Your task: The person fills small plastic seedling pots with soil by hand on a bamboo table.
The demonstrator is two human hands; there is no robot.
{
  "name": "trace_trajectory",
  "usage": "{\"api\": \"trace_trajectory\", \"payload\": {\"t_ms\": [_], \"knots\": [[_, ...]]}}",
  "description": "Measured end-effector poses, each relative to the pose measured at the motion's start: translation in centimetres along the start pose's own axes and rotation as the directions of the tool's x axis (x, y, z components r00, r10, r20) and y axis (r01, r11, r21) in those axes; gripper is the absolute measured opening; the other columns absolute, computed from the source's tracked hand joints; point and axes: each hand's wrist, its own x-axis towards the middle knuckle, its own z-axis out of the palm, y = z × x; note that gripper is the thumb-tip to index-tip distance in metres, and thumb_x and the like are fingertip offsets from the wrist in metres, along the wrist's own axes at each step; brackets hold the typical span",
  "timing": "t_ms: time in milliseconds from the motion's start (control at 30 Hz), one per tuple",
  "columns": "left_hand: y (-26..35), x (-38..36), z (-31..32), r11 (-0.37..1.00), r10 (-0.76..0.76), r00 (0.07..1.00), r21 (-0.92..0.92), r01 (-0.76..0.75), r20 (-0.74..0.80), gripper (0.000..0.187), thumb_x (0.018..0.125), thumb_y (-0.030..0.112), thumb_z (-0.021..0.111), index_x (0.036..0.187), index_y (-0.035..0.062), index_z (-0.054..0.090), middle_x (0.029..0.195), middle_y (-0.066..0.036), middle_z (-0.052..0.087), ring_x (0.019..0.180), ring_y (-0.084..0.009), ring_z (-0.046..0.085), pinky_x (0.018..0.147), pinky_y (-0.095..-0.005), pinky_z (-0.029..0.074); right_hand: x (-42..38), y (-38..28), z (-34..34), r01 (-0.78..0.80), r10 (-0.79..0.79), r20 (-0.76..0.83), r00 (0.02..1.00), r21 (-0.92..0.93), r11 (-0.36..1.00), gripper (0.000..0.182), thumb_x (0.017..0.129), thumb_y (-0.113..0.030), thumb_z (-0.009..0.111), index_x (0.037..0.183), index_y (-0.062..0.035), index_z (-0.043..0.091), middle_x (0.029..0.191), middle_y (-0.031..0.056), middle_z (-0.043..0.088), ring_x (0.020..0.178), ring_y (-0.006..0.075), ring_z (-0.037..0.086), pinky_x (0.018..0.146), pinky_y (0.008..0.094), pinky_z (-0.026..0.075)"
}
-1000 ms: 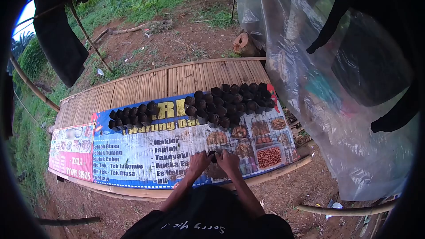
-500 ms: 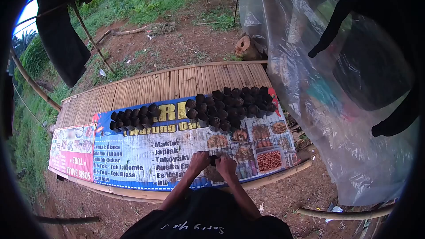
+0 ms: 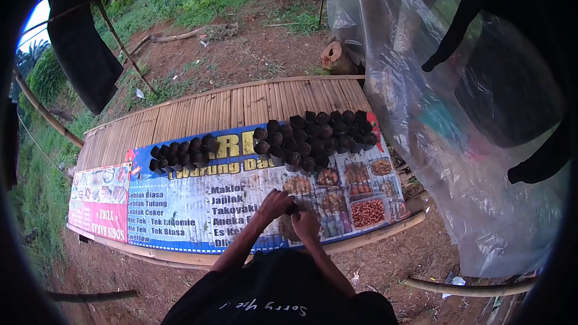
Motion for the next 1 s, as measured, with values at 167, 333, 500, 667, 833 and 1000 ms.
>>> {"api": "trace_trajectory", "payload": {"t_ms": [167,333,500,667,833,1000], "knots": [[0.9,-0.2,-0.8,0.994,-0.105,0.994,0.018,0.104,0.020,0.021,0.079,0.025,0.063,0.093,0.0090,0.063,0.087,-0.015,0.062,0.082,-0.0324,0.063,0.078,-0.0441,0.044,-0.6,1.6,0.9,0.076,-0.076,0.007,0.997,-0.005,0.997,0.042,0.082,-0.045,0.058,0.081,-0.0042,0.067,0.075,0.0193,0.065,0.074,0.0387,0.064,0.066,0.0494,0.051],[2.5,-2.7,-0.4,0.886,-0.455,0.891,-0.097,0.454,0.019,0.038,0.082,0.039,0.062,0.095,0.0039,0.058,0.088,-0.021,0.062,0.084,-0.0393,0.062,0.079,-0.0499,0.044,0.7,0.9,-2.3,0.057,-0.066,-0.066,0.996,-0.129,0.990,0.048,0.086,-0.052,0.052,0.089,-0.0057,0.065,0.067,0.0191,0.064,0.070,0.0377,0.065,0.066,0.0494,0.050],[2.2,-3.5,2.0,0.875,-0.457,0.889,-0.167,0.454,0.022,0.026,0.085,0.027,0.057,0.082,0.0013,0.056,0.076,-0.022,0.062,0.074,-0.0404,0.062,0.067,-0.0523,0.046,2.0,1.5,-2.5,0.235,-0.245,-0.024,0.969,-0.206,0.950,0.041,0.087,-0.045,0.053,0.087,-0.0051,0.062,0.067,0.0186,0.064,0.069,0.0378,0.064,0.064,0.0483,0.050],[2.8,-3.2,0.5,0.925,-0.349,0.933,-0.194,0.327,-0.091,0.012,0.080,0.013,0.054,0.082,0.0022,0.060,0.073,-0.020,0.062,0.071,-0.0378,0.063,0.070,-0.0508,0.048,2.0,1.5,-3.2,0.484,-0.498,0.007,0.867,-0.248,0.839,0.021,0.084,-0.025,0.060,0.081,-0.0045,0.060,0.070,0.0180,0.063,0.065,0.0378,0.062,0.062,0.0472,0.049],[2.2,-3.7,1.2,0.943,-0.327,0.943,-0.093,0.321,-0.064,0.012,0.079,0.013,0.055,0.083,0.0032,0.060,0.077,-0.018,0.063,0.074,-0.0346,0.063,0.072,-0.0470,0.046,1.2,2.3,-1.6,0.481,-0.504,-0.023,0.863,-0.268,0.835,0.020,0.084,-0.024,0.059,0.077,-0.0047,0.060,0.069,0.0175,0.064,0.064,0.0361,0.063,0.062,0.0460,0.049],[2.0,-3.5,0.4,0.961,-0.277,0.960,-0.025,0.276,-0.034,0.011,0.079,0.013,0.055,0.083,0.0040,0.060,0.079,-0.017,0.063,0.075,-0.0337,0.064,0.073,-0.0458,0.045,1.1,1.4,-2.4,0.493,-0.510,0.003,0.860,-0.262,0.829,0.019,0.084,-0.023,0.058,0.077,-0.0054,0.060,0.066,0.0161,0.064,0.063,0.0358,0.063,0.061,0.0460,0.050]]}}
